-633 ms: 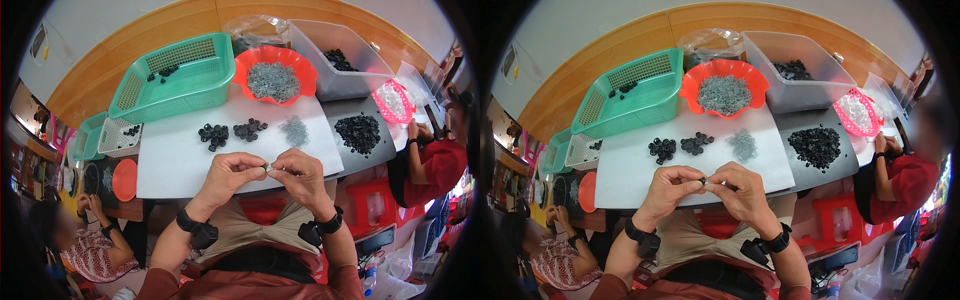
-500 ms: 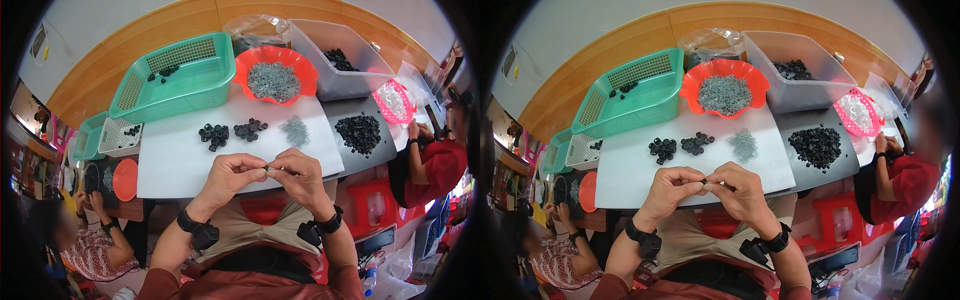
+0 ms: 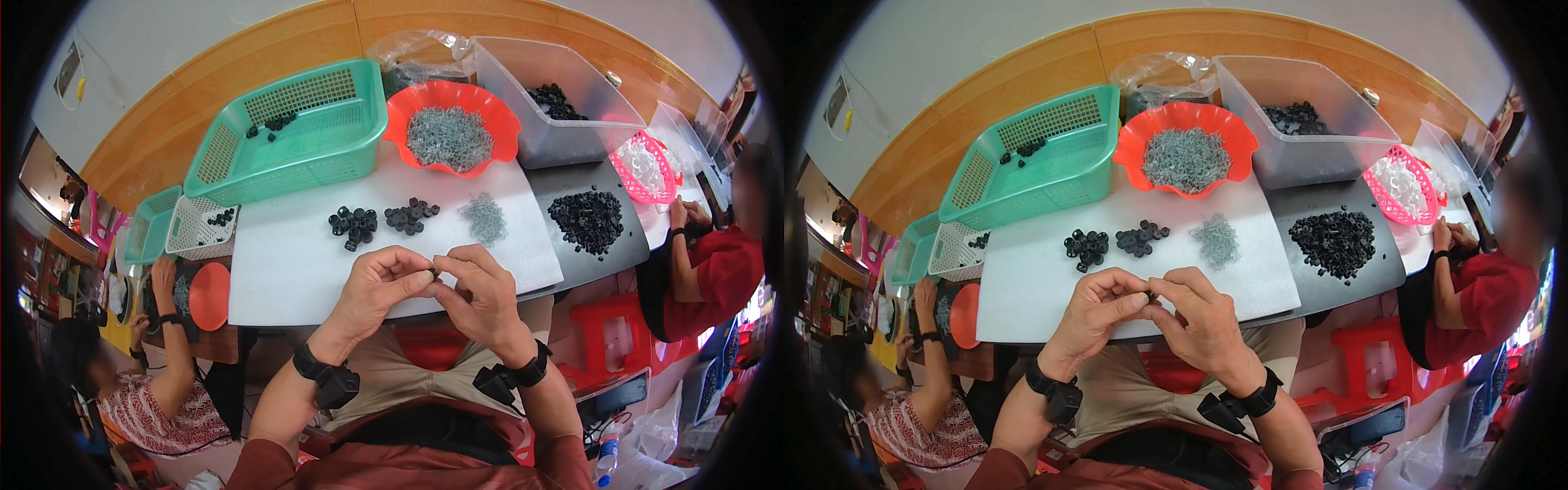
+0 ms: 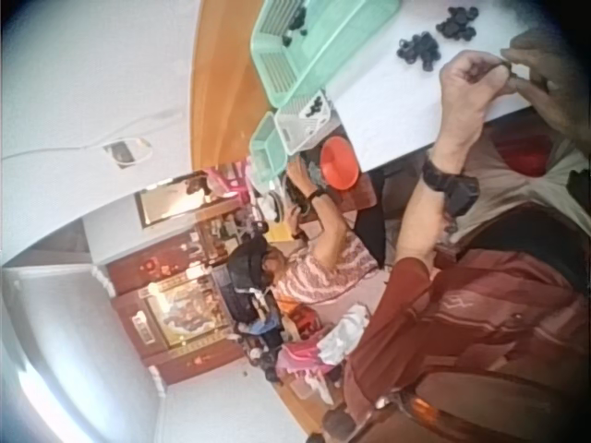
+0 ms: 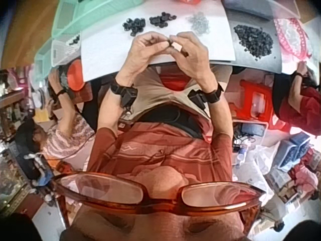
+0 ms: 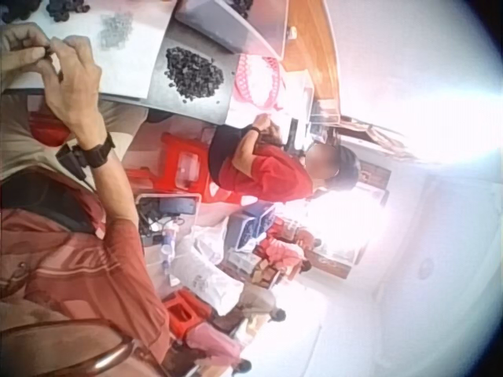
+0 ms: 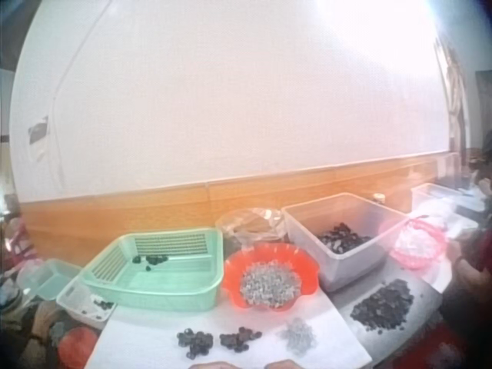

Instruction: Sorting and inspecting small black plastic components and silver metal studs at a workbench.

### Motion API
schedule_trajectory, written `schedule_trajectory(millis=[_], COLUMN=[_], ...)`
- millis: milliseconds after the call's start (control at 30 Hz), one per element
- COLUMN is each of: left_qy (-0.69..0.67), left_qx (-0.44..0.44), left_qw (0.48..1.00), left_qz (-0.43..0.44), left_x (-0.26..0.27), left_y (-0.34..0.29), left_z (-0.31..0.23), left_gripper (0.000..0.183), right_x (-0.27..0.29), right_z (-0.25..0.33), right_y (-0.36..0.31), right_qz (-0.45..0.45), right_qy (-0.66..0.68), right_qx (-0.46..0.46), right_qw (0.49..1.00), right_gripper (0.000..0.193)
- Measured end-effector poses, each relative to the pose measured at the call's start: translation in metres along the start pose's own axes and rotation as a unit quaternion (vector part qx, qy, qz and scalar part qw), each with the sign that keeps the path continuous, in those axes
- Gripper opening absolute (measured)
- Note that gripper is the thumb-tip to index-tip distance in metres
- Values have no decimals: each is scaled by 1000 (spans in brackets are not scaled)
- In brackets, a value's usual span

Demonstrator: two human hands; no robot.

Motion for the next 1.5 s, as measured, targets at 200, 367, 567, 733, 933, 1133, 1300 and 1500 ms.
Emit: schedule_trajectory(millis=[200,367,567,733,933,1133,1300,1500], left_qy=[-25,-43,-80,-88,-86,-92,-88,-84], left_qx=[15,24,10,2,4,-3,9,8], left_qw=[1000,999,997,996,996,996,996,996], left_qz=[-1,7,15,-4,7,8,-5,-13], left_x=[-1,2,4,2,4,3,5,5], left_y=[1,2,2,3,1,2,2,1], left_z=[2,5,7,3,5,4,7,7], left_gripper=[14,14,15,15,20,17,16,14], right_x=[2,1,-4,-4,-2,-4,-4,-4], right_z=[4,4,4,3,2,1,0,0], right_y=[2,3,4,4,1,0,-1,-2], right_qz=[-20,-14,-25,-52,-70,-89,-105,-110], right_qy=[-15,-7,-4,7,27,20,13,16], right_qx=[18,6,24,41,5,14,24,26], right_qw=[1000,1000,999,998,997,996,994,993], right_gripper=[35,33,32,33,27,23,21,20])
Point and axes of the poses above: each hand's wrist, its own y-axis towards the middle knuckle, its own x-axis out of the back of the hand, z = x × y, the point moved 10 cm from there along y, towards the middle knuckle, and after that the axes turned 15 degrees about z, right-handed, at the moved point
